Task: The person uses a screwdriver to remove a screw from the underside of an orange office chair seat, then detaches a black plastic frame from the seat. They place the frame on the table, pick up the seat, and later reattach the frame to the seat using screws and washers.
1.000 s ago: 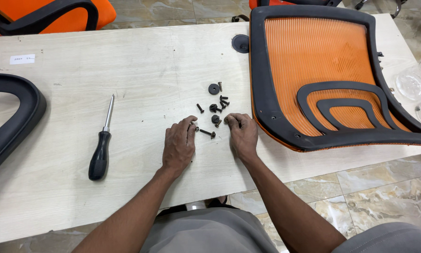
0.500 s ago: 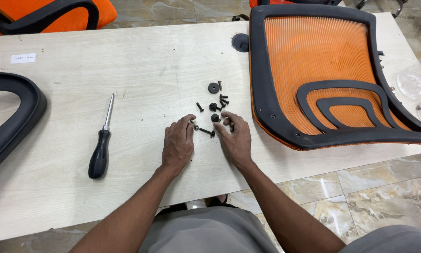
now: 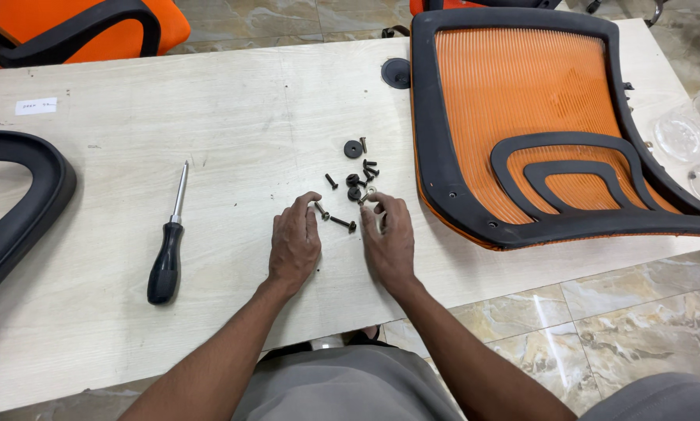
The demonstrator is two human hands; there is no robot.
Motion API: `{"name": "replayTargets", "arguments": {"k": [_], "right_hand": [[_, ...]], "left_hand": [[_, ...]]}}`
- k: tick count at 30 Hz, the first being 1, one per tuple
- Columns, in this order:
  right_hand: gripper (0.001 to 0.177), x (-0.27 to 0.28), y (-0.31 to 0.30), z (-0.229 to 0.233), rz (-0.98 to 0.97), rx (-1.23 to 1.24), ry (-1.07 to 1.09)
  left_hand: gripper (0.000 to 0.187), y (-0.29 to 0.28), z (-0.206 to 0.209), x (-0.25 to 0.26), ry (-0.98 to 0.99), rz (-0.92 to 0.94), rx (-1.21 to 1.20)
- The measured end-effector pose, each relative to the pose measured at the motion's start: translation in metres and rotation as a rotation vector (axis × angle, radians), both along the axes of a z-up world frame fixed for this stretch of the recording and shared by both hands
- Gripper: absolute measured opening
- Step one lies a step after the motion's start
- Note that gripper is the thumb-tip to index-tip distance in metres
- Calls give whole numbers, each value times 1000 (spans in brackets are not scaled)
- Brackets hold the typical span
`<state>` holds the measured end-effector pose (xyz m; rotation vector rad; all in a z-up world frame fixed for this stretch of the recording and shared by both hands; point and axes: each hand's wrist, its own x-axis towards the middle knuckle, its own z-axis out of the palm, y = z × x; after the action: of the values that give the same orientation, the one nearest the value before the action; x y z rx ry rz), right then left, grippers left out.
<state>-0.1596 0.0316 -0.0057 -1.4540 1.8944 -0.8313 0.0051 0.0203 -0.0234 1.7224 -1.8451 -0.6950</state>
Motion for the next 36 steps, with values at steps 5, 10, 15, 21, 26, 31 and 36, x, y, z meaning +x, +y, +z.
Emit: {"name": "replayTargets", "arguments": {"k": [5, 10, 15, 21, 26, 31, 36], "right_hand": [[34, 23, 26, -5, 210, -157, 234], [40, 42, 15, -6, 302, -264, 380], [28, 49, -2, 7, 335, -262, 453], [23, 61, -11, 17, 391, -249, 441], [24, 93, -12, 22, 455, -212, 181], [22, 132, 2, 24, 623, -268, 38], [22, 153, 26, 20, 705, -52, -263]], "left_hand": [[31, -1, 1, 2, 102, 28, 15], [33, -1, 7, 8, 193, 52, 19], [32, -1, 24, 30, 294, 19, 177], [29, 9, 33, 62, 317, 14, 216], [30, 28, 35, 83, 356, 149, 272], [32, 55, 24, 96, 496, 371, 98], [35, 96, 12, 103, 973, 669, 102]]}}
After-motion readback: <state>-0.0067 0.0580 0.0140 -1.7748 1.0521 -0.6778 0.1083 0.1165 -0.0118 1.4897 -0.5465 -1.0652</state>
